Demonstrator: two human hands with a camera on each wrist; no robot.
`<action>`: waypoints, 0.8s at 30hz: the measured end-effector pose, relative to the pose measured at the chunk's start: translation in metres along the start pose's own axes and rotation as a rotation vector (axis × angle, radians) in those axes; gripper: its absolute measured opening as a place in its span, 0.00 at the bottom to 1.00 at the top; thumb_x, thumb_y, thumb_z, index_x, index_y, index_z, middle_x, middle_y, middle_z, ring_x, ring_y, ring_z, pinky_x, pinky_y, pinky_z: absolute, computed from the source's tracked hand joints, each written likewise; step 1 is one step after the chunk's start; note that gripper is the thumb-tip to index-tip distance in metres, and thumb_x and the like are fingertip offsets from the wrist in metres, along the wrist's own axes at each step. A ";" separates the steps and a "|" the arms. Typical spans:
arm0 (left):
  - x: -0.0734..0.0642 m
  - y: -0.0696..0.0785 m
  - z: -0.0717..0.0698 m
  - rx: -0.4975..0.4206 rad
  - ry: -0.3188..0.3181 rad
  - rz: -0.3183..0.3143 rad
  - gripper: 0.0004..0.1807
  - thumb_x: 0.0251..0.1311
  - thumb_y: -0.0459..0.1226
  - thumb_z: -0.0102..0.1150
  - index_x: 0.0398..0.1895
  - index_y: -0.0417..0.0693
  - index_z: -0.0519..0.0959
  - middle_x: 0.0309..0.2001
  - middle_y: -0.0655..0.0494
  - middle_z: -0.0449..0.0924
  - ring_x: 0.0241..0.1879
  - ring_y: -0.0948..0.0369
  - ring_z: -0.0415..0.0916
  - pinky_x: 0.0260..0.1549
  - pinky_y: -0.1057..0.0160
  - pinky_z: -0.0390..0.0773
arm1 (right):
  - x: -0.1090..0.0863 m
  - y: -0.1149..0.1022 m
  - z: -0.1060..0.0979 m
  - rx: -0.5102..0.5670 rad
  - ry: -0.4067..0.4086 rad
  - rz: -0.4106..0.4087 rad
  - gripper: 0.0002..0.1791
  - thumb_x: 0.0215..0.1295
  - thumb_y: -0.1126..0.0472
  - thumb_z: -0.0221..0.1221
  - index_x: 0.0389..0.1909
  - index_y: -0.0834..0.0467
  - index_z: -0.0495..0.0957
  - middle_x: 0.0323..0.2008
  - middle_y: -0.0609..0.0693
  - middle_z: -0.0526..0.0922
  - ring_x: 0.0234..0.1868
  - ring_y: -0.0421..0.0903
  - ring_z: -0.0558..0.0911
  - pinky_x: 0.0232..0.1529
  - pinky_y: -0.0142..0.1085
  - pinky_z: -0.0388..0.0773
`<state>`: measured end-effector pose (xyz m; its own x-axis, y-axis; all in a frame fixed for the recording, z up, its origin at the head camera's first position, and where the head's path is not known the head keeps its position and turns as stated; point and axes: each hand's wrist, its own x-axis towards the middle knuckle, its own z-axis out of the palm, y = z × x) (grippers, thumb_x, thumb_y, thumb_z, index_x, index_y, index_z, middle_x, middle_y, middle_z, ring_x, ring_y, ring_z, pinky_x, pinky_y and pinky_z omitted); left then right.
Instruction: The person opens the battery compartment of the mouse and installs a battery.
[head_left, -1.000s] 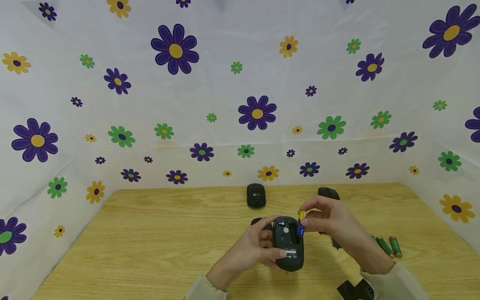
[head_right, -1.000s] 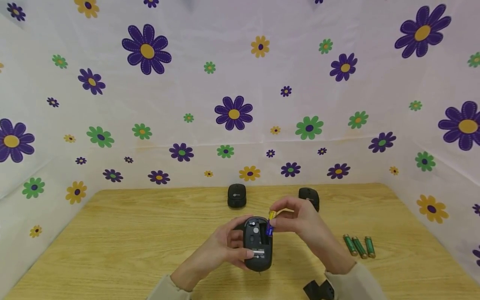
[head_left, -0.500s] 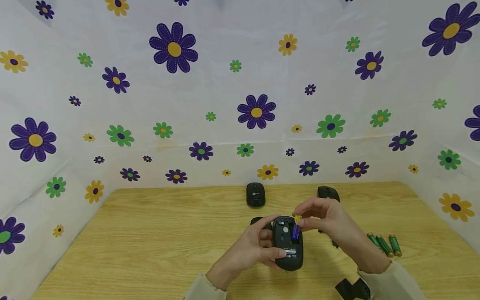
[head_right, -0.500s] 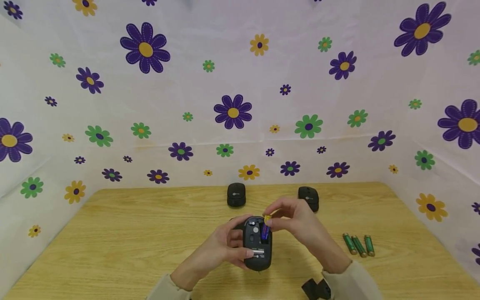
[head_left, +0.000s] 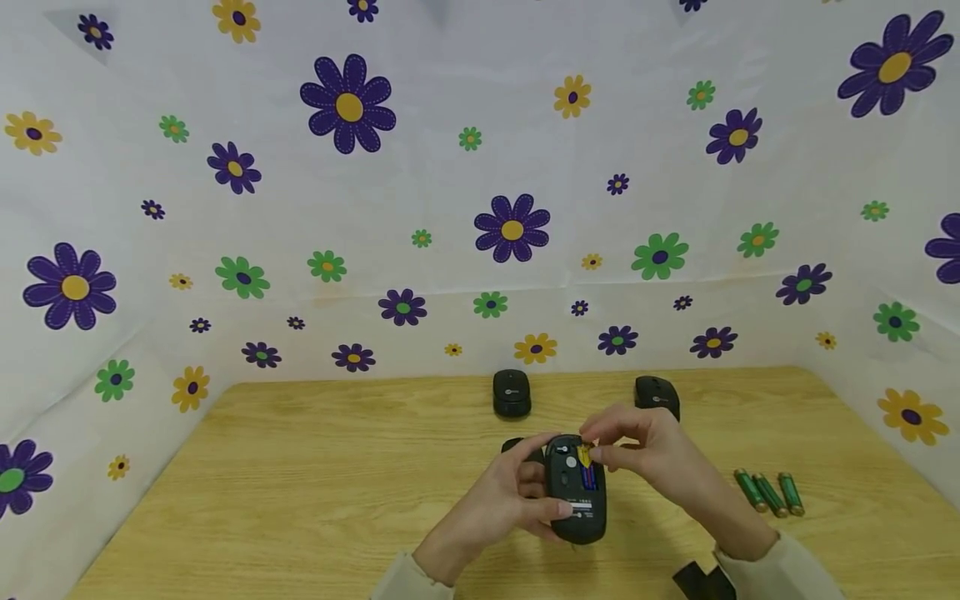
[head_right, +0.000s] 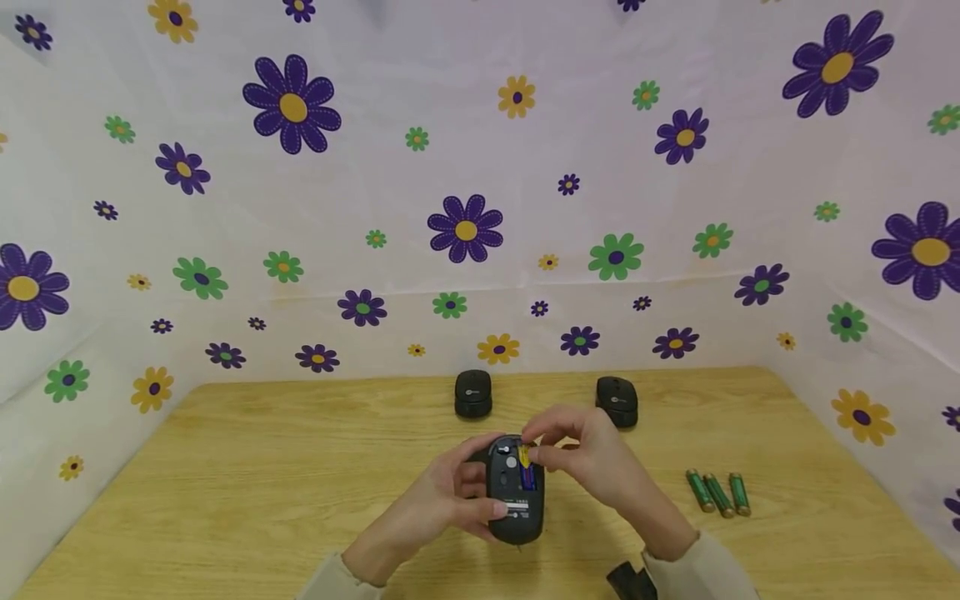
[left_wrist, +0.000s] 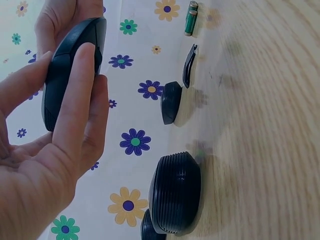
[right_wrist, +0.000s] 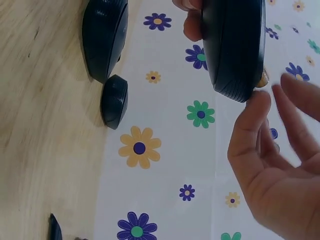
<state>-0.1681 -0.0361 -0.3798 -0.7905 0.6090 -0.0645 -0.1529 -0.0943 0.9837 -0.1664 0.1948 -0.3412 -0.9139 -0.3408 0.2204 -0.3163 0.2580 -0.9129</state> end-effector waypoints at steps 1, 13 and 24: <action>0.000 0.000 0.000 0.001 -0.002 0.006 0.43 0.59 0.20 0.61 0.78 0.45 0.59 0.47 0.43 0.82 0.47 0.49 0.83 0.33 0.53 0.89 | 0.000 0.001 0.000 0.005 0.021 0.012 0.08 0.67 0.73 0.62 0.45 0.71 0.82 0.46 0.60 0.81 0.40 0.46 0.81 0.37 0.37 0.86; 0.001 0.000 0.002 0.006 -0.018 0.028 0.42 0.59 0.21 0.62 0.78 0.44 0.59 0.47 0.44 0.82 0.45 0.51 0.83 0.34 0.53 0.89 | -0.009 0.014 0.000 0.320 -0.158 0.353 0.32 0.82 0.51 0.47 0.67 0.76 0.62 0.58 0.62 0.74 0.47 0.54 0.84 0.35 0.50 0.88; -0.001 0.000 0.002 0.019 0.001 0.007 0.43 0.59 0.20 0.63 0.78 0.46 0.60 0.47 0.44 0.81 0.46 0.51 0.83 0.34 0.53 0.89 | -0.012 0.019 0.016 0.460 -0.204 0.366 0.35 0.83 0.46 0.41 0.69 0.75 0.61 0.51 0.56 0.76 0.47 0.55 0.83 0.29 0.44 0.88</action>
<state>-0.1660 -0.0354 -0.3794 -0.7923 0.6074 -0.0575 -0.1361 -0.0841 0.9871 -0.1574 0.1893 -0.3664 -0.8610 -0.4817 -0.1632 0.1914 -0.0096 -0.9815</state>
